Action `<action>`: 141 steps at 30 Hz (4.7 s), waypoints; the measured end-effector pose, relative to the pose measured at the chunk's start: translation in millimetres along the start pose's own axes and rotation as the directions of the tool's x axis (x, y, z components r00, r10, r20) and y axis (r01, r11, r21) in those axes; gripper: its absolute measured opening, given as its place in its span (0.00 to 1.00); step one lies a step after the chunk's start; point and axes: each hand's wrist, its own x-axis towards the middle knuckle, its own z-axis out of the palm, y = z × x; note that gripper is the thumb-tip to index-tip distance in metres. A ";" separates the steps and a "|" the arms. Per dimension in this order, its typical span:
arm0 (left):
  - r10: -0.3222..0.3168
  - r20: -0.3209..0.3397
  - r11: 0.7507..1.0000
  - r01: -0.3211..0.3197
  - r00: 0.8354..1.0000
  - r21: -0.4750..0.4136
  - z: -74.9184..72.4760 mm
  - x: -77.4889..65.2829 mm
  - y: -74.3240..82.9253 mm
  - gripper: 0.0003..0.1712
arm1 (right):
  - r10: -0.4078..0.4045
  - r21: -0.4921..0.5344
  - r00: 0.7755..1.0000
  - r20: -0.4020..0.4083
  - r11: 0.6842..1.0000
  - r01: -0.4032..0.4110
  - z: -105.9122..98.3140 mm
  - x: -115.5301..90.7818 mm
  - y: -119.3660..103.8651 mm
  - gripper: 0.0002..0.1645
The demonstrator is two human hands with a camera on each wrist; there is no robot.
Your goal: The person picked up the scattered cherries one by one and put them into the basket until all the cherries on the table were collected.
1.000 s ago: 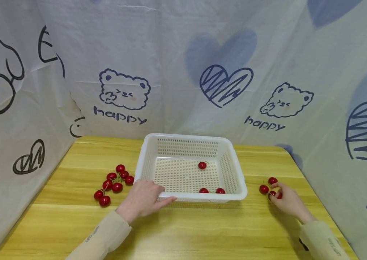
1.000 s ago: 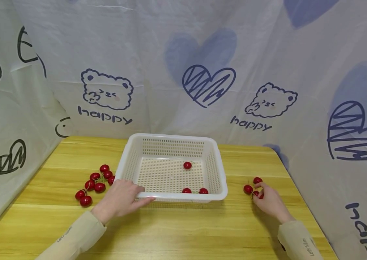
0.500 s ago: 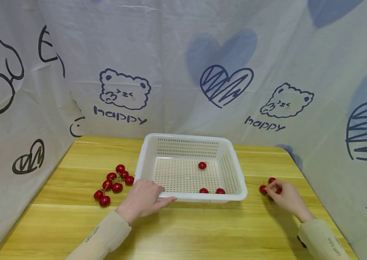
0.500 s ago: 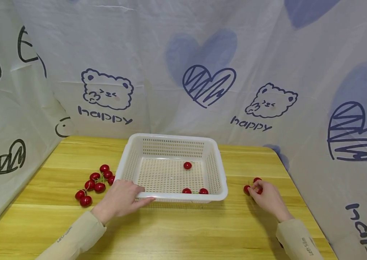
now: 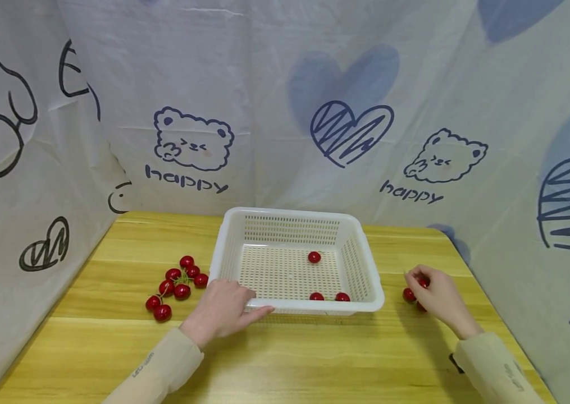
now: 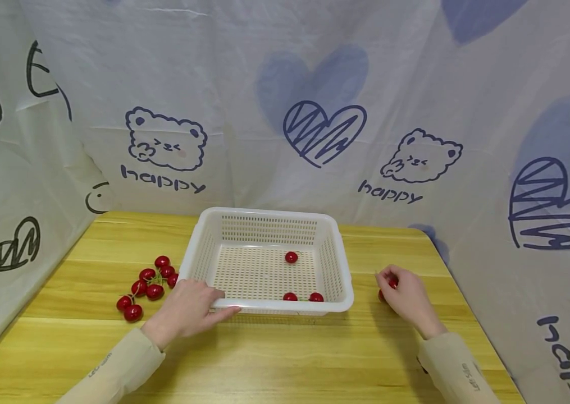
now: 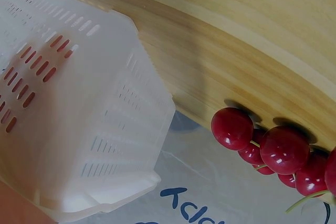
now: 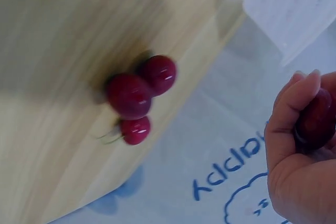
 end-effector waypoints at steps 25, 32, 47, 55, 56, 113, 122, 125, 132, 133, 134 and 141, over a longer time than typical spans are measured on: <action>0.010 -0.012 1.000 -0.010 1.000 -0.014 1.0 -0.2 -0.6 0.33 | -0.222 0.161 0.945 -0.239 0.951 0.265 15.9 20.3 -73.6 0.04; 0.008 0.000 1.000 -0.008 1.000 -0.005 0.9 -0.1 -1.1 0.33 | -0.254 0.166 0.944 -0.212 0.942 0.291 27.6 23.2 -81.4 0.04; 0.016 -0.014 1.000 -0.016 1.000 0.004 1.2 1.0 -1.0 0.33 | -0.317 0.134 0.945 -0.082 0.936 0.326 57.9 33.1 -82.2 0.04; 0.017 -0.013 1.000 -0.017 1.000 0.013 1.5 1.1 -1.5 0.33 | -0.314 0.127 0.948 -0.052 0.940 0.318 68.1 33.8 -83.6 0.04; 0.017 -0.014 1.000 -0.017 1.000 0.013 1.5 1.1 -1.5 0.33 | -0.315 0.122 0.948 -0.050 0.940 0.319 69.3 33.9 -83.6 0.03; 0.004 -0.009 1.000 -0.004 1.000 0.001 2.0 -0.4 -1.9 0.33 | -0.248 0.030 0.912 -0.328 0.962 0.272 53.0 1.9 -9.3 0.18; 0.005 -0.001 1.000 -0.005 1.000 0.004 2.4 -0.1 -1.4 0.33 | -0.157 0.011 0.969 -0.191 0.987 0.162 37.0 -11.2 25.9 0.20; 0.004 0.001 1.000 -0.004 1.000 -0.003 2.0 -0.1 -1.1 0.33 | -0.135 -0.002 0.982 -0.131 0.991 0.136 30.3 -15.6 33.7 0.23; 0.003 0.007 1.000 -0.003 1.000 -0.002 1.2 -0.1 -0.7 0.34 | -0.154 -0.085 0.988 -0.035 0.985 0.150 17.2 -21.7 50.8 0.28; 0.003 0.007 1.000 -0.003 1.000 -0.001 1.1 -0.1 -0.6 0.34 | -0.155 -0.096 0.988 -0.019 0.984 0.153 16.1 -22.5 52.7 0.29; 0.003 0.007 1.000 -0.003 1.000 0.001 1.1 -0.1 -0.6 0.34 | -0.155 -0.104 0.988 -0.001 0.982 0.154 15.0 -23.3 54.5 0.30; 0.007 0.002 1.000 -0.007 1.000 0.005 1.3 0.3 -1.0 0.34 | -0.155 -0.141 0.987 0.051 0.977 0.160 12.1 -27.2 61.4 0.33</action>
